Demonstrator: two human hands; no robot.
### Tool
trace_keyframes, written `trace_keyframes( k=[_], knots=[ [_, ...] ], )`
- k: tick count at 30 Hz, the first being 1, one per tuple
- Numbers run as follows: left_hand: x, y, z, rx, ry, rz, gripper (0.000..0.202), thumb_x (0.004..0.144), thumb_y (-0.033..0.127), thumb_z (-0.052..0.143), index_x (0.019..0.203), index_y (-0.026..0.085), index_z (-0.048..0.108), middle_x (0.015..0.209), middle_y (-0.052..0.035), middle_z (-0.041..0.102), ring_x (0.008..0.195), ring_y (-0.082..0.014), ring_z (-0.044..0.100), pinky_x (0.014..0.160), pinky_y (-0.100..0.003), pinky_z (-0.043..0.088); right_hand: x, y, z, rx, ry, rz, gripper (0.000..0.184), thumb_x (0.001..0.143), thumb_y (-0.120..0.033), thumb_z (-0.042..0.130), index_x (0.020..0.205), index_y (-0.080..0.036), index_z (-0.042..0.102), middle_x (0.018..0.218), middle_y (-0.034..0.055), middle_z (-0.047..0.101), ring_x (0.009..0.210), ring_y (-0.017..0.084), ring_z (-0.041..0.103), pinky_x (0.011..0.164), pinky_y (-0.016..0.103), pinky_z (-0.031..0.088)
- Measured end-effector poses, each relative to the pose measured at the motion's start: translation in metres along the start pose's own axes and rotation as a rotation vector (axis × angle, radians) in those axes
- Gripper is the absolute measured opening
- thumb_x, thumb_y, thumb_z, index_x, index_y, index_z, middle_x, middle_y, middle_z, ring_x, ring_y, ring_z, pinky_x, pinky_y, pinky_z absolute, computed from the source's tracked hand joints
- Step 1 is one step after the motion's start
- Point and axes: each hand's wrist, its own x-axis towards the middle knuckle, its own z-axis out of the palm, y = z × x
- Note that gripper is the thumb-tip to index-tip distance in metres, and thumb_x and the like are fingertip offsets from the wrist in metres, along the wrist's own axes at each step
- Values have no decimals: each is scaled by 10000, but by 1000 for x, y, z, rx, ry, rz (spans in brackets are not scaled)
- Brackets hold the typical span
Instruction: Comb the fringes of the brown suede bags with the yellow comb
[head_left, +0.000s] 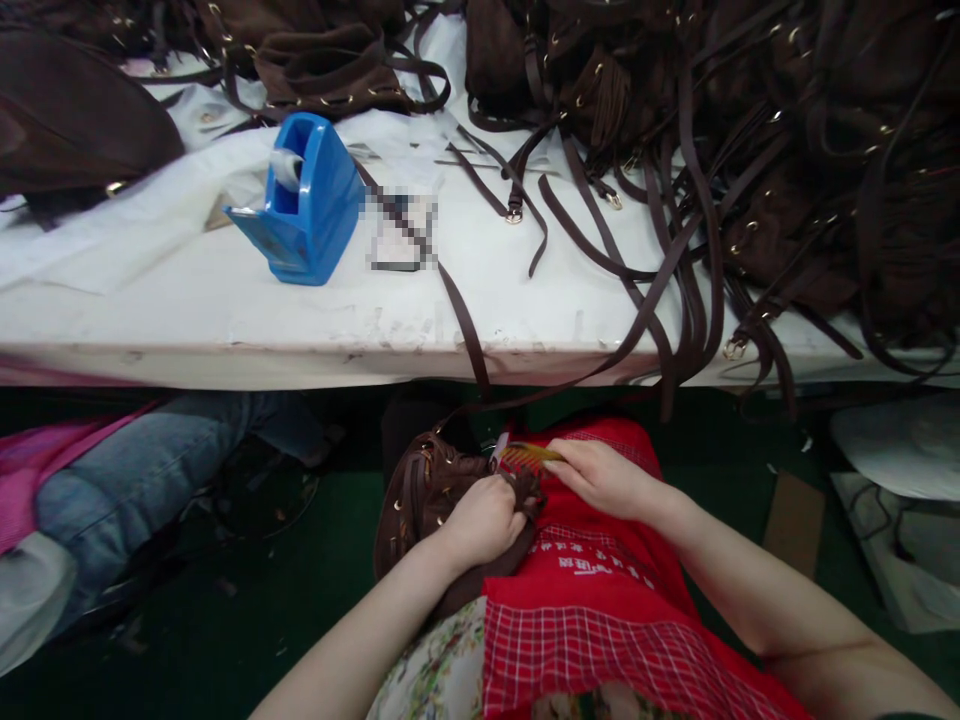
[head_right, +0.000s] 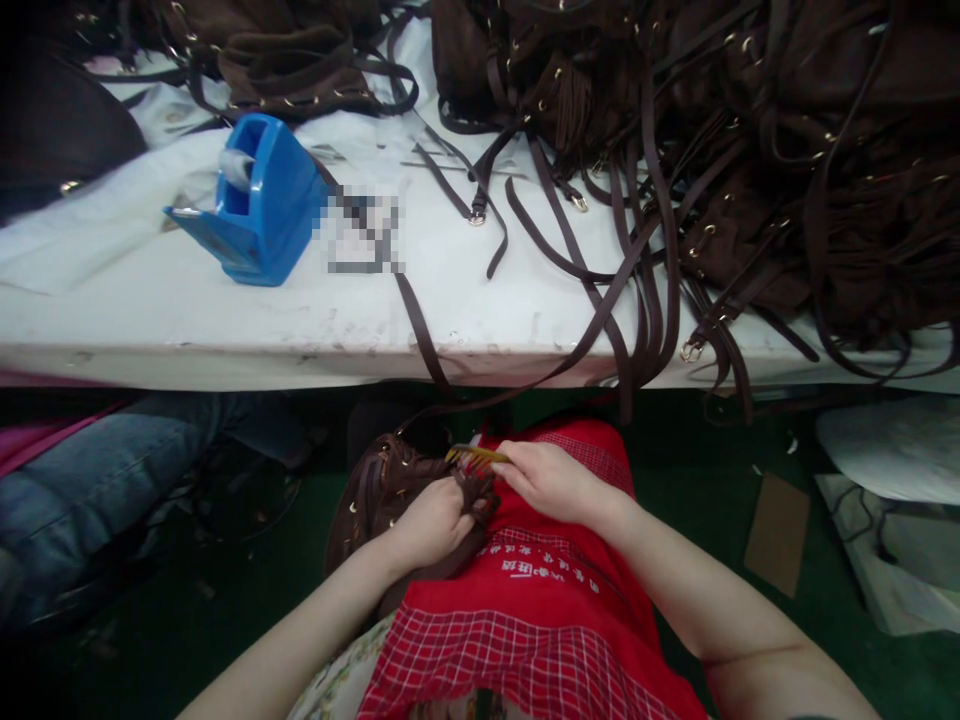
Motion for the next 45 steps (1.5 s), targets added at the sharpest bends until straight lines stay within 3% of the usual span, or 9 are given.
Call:
trace_keyframes(
  k=[6, 15, 24, 29, 31, 35, 41, 43, 45],
  knots=[
    [0, 6, -1, 163, 6, 82, 186, 772, 179, 448, 764, 132, 627, 805, -124, 675, 808, -258, 635, 774, -344, 466, -4, -29, -7, -256, -126, -30, 255, 953, -324, 343, 901, -182, 548, 839, 57, 651, 738, 171, 603, 630, 258, 367],
    [-5, 3, 0, 130, 57, 91, 188, 805, 192, 435, 826, 139, 615, 819, -106, 672, 781, -244, 637, 725, -327, 469, 7, -17, 6, -307, -168, -8, 277, 961, -345, 310, 903, -197, 537, 844, 48, 666, 742, 177, 623, 638, 260, 372],
    [-4, 2, -1, 130, 51, 108, 169, 814, 180, 439, 819, 144, 604, 799, -95, 657, 787, -214, 618, 740, -297, 458, 27, 11, 40, -264, -180, 210, 332, 958, -410, 285, 986, -208, 546, 864, 69, 685, 772, 207, 641, 651, 272, 388],
    [-6, 14, 3, 214, -57, 252, 94, 770, 158, 482, 808, 174, 567, 785, -69, 651, 774, -218, 615, 715, -305, 460, 37, 37, 61, -206, -145, 515, 295, 942, -275, 323, 1026, -123, 561, 880, 156, 681, 782, 238, 639, 642, 294, 391],
    [-7, 14, 0, 157, -53, 198, 93, 760, 150, 487, 806, 175, 564, 783, -65, 649, 787, -217, 620, 734, -307, 461, 40, 48, 62, -189, -145, 549, 298, 945, -261, 317, 1002, -115, 569, 867, 154, 682, 756, 215, 637, 631, 279, 392],
    [-5, -2, -19, -271, 104, 64, 239, 779, 263, 540, 990, 159, 579, 935, -77, 660, 885, -211, 617, 822, -316, 462, 36, 54, 49, -7, 17, 471, 287, 949, -294, 309, 984, -155, 557, 863, 84, 677, 759, 169, 622, 675, 254, 414],
    [4, -32, -51, -1164, 603, -109, 378, 836, 366, 441, 1105, 115, 526, 1155, -151, 610, 987, -223, 608, 831, -363, 480, 21, 24, 14, 326, 402, 227, 249, 775, -326, 578, 970, -173, 554, 866, 41, 661, 780, 189, 608, 733, 297, 466],
    [1, -37, -57, -1218, 738, -150, 397, 846, 408, 422, 1085, 108, 527, 1133, -155, 615, 956, -221, 616, 804, -362, 491, 19, 9, 6, 346, 405, 208, 295, 717, -302, 626, 971, -168, 556, 829, 31, 653, 732, 183, 598, 695, 290, 472],
    [-8, -38, -61, -1064, 809, -173, 400, 877, 437, 365, 1031, 118, 551, 1048, -135, 640, 895, -208, 620, 774, -350, 493, 19, -5, 0, 348, 367, 181, 298, 696, -269, 630, 969, -166, 565, 799, 23, 643, 692, 172, 583, 648, 274, 465]
  ],
)
